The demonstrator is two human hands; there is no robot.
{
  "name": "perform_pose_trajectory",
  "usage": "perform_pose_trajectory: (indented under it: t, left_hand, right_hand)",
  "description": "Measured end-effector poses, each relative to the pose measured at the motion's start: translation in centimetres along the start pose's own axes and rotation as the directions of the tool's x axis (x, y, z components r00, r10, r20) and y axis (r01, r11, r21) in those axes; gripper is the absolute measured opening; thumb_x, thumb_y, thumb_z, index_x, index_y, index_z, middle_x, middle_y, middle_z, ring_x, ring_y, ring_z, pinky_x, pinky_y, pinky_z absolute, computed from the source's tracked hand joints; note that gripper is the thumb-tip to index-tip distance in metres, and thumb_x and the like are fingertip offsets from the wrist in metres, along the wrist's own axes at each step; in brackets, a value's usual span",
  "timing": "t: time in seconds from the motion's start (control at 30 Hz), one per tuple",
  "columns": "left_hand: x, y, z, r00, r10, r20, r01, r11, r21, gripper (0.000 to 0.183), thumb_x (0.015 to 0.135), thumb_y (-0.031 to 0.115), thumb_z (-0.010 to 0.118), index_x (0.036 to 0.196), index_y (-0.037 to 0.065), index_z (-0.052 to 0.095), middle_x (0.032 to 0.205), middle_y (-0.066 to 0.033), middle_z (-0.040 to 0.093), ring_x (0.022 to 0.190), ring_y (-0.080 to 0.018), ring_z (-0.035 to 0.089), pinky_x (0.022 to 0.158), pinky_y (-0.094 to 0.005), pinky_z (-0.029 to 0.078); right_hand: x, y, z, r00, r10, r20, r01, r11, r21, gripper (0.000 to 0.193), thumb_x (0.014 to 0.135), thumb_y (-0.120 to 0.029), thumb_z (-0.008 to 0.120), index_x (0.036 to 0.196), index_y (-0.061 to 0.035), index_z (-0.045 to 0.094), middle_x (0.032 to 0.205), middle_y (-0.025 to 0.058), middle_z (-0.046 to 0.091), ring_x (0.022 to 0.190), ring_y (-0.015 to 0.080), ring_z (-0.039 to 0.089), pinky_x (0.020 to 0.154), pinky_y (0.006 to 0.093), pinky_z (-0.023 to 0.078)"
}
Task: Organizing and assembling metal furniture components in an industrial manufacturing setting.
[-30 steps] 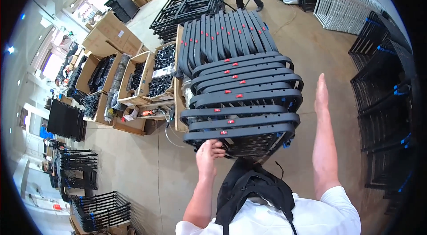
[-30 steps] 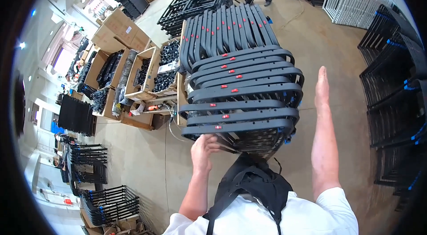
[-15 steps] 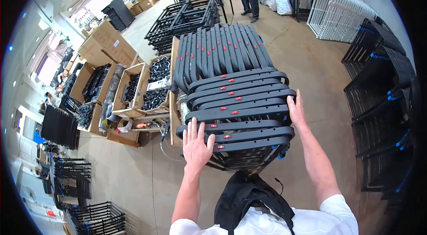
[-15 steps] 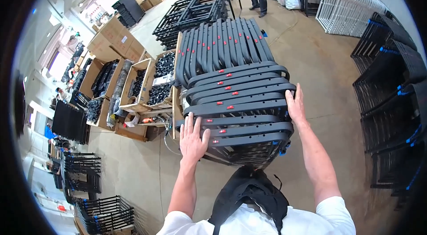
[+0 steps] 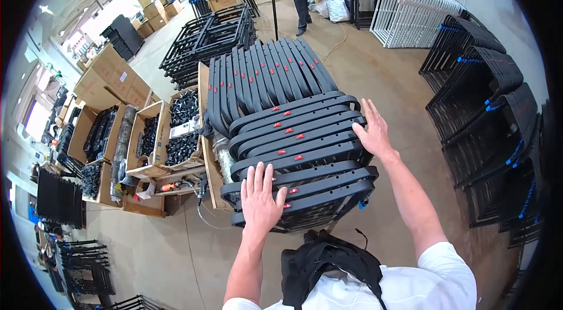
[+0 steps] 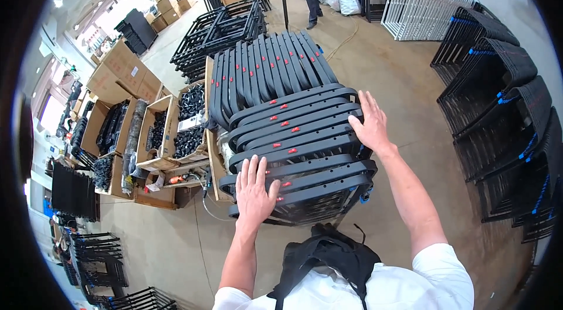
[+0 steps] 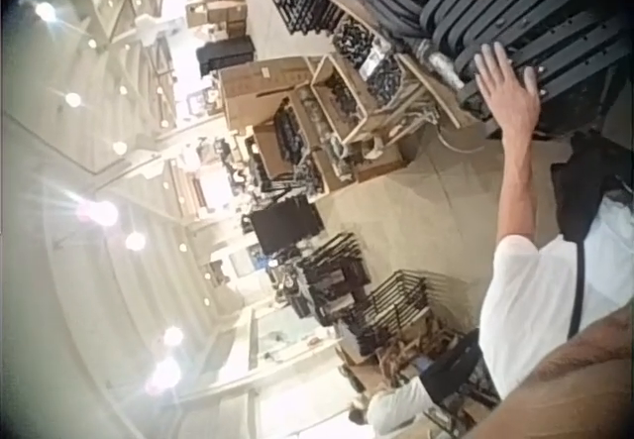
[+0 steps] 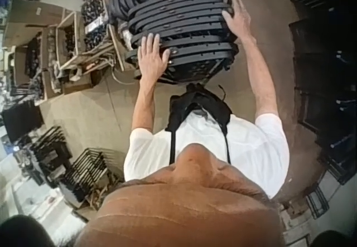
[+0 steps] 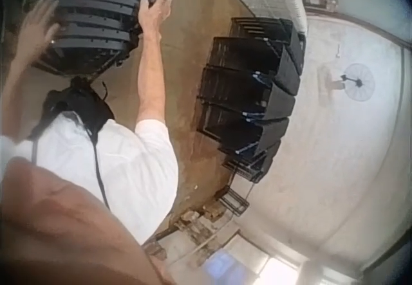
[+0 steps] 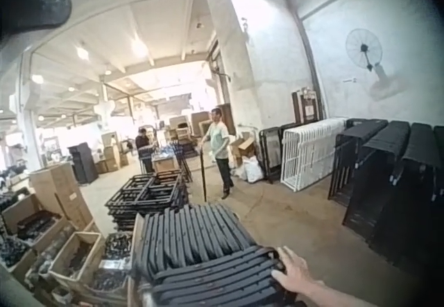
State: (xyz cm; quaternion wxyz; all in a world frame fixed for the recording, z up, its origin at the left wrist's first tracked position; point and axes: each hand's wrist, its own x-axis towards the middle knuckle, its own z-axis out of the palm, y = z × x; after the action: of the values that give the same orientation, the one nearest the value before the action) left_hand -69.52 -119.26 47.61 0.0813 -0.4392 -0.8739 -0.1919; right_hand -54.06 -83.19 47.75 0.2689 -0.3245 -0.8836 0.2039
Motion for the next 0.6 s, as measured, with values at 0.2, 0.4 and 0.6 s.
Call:
perform_pose_trajectory:
  t: [0.2,0.4,0.6]
  left_hand:
    - [0.2,-1.2,-1.4,1.0,0.004,-0.005,-0.004,1.0,-0.018,0.072,0.097,0.041,0.07,0.159,0.01,0.049,0.166,-0.0125,0.045,0.157,-0.0329,0.036,0.129,-0.0522,0.025]
    - [1.8,-1.6,0.2,0.988,0.015,-0.151,-0.028,0.996,-0.088,0.054,0.097,0.032,0.072,0.144,0.008,0.06,0.154,-0.013,0.056,0.148,-0.0342,0.045,0.125,-0.0484,0.032]
    - [2.9,-2.3,1.1,0.966,0.015,-0.259,-0.055,0.988,-0.146,0.033,0.093,0.019,0.075,0.122,0.003,0.071,0.131,-0.0177,0.068,0.124,-0.0378,0.061,0.11,-0.0495,0.044]
  right_hand:
    - [-3.1,-0.4,2.7,0.993,-0.106,0.061,0.114,0.982,-0.154,0.071,0.103,-0.042,0.061,0.163,-0.0089,0.043,0.172,0.0193,0.035,0.16,0.045,0.026,0.129,0.0561,0.026]
    - [-3.3,0.1,1.5,0.997,-0.077,0.018,0.077,0.997,-0.004,0.06,0.106,-0.037,0.061,0.156,-0.0048,0.052,0.169,0.0192,0.041,0.159,0.0395,0.032,0.13,0.0497,0.027]
    - [-9.9,7.2,-1.2,0.929,0.328,-0.171,-0.277,0.923,0.266,0.048,0.107,-0.032,0.062,0.146,-0.0052,0.062,0.16,0.018,0.053,0.151,0.0352,0.045,0.127,0.0447,0.034]
